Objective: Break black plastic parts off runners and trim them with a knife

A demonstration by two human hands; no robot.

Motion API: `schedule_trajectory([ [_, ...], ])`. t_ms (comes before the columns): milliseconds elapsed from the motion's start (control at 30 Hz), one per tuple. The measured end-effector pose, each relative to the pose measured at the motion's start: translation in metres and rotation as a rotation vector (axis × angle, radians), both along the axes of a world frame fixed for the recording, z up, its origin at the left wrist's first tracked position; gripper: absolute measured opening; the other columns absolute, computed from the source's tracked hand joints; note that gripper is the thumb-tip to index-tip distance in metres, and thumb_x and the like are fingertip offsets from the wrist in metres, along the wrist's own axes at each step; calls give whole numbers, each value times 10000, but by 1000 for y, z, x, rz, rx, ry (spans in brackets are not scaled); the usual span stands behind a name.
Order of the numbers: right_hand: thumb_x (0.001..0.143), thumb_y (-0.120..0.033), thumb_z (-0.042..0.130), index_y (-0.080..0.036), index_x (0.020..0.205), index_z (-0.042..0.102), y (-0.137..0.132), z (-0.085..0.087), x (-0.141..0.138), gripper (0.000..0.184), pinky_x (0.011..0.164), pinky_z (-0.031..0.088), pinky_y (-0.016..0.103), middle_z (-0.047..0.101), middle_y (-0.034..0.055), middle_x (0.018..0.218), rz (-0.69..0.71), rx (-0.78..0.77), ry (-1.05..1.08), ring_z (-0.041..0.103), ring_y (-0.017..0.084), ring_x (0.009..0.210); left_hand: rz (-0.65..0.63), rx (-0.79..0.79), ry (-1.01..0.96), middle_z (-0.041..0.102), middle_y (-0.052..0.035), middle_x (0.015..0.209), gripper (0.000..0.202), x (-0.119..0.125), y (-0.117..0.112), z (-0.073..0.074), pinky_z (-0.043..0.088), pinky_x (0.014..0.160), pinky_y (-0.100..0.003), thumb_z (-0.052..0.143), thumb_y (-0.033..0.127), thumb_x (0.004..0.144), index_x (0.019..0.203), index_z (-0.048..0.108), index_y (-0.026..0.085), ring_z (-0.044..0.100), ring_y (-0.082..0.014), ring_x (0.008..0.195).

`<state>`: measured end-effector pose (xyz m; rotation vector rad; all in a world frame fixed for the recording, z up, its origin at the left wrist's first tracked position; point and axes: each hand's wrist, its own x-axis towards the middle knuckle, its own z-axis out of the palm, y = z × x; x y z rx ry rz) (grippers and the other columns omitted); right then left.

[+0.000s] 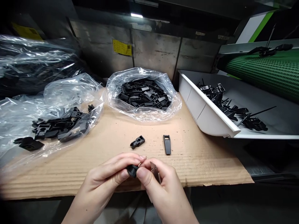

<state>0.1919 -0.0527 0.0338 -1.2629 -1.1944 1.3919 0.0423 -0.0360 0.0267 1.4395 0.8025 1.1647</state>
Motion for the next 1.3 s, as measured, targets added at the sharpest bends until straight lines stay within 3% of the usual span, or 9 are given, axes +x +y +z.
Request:
schedule_trajectory([
  [167, 767, -419, 579, -184, 771, 595, 0, 1, 1, 235, 403, 262, 189, 393, -64, 539, -230, 91, -23, 323, 48, 424, -17, -37, -33, 650, 28, 999, 241, -1, -1, -1, 401, 879, -198, 530, 130, 845, 915, 688, 298, 554, -152, 1004],
  [300, 781, -293, 584, -221, 782, 657, -3, 3, -7, 102, 399, 316, 196, 538, -27, 631, -207, 382, -133, 393, 56, 428, 33, -36, -26, 659, 16, 945, 209, 1, 0, 1, 410, 836, -177, 553, 131, 824, 895, 698, 263, 565, -145, 954],
  [467, 737, -189, 623, -208, 691, 651, -4, -1, -16, 57, 621, 419, 240, 602, 3, 682, -341, 547, -171, 546, 136, 672, 84, -50, -14, 682, -1, 889, 172, 2, 0, 3, 454, 776, -206, 598, 132, 778, 857, 713, 233, 603, -166, 871],
  [567, 750, -255, 623, -182, 674, 619, -2, -6, -12, 105, 513, 379, 229, 540, -9, 614, -380, 485, -90, 467, 99, 536, 91, -41, -1, 687, -28, 878, 160, 1, 0, 4, 476, 758, -243, 603, 132, 766, 846, 720, 207, 618, -187, 832],
  [733, 797, -420, 551, -170, 678, 501, 0, -10, -3, 281, 363, 201, 177, 323, -87, 463, -327, 245, 105, 263, 41, 387, 123, 8, -16, 685, -42, 935, 168, 1, -2, 1, 447, 859, -262, 639, 96, 720, 816, 724, 205, 583, -213, 971],
  [833, 762, -452, 584, -142, 666, 524, -3, -10, -5, 330, 354, 188, 157, 422, -65, 499, -242, 132, 139, 267, 8, 360, 159, 21, -56, 671, -12, 978, 274, 2, -5, -5, 476, 817, -220, 626, 74, 727, 921, 692, 255, 586, -182, 968],
  [967, 729, -424, 629, -128, 806, 610, -7, -9, -7, 307, 344, 197, 145, 529, -33, 538, -127, 35, 184, 293, -6, 333, 150, 53, -116, 662, 32, 996, 454, 6, -10, -14, 506, 775, -186, 572, 48, 761, 1097, 590, 354, 592, -148, 973],
  [1067, 707, -395, 649, -118, 726, 619, -5, -7, -4, 280, 327, 186, 146, 531, -29, 512, -84, -5, 235, 294, -3, 323, 115, 95, -132, 682, 34, 941, 509, 6, -11, -16, 500, 813, -204, 568, 15, 752, 1123, 570, 364, 594, -153, 984],
  [1300, 715, -407, 632, -147, 703, 603, -6, -6, 2, 262, 333, 191, 160, 465, -60, 507, -229, 62, 162, 276, 10, 341, 118, 171, -128, 684, 1, 979, 446, 3, -10, -19, 521, 817, -259, 597, 25, 744, 1092, 604, 304, 633, -174, 908],
])
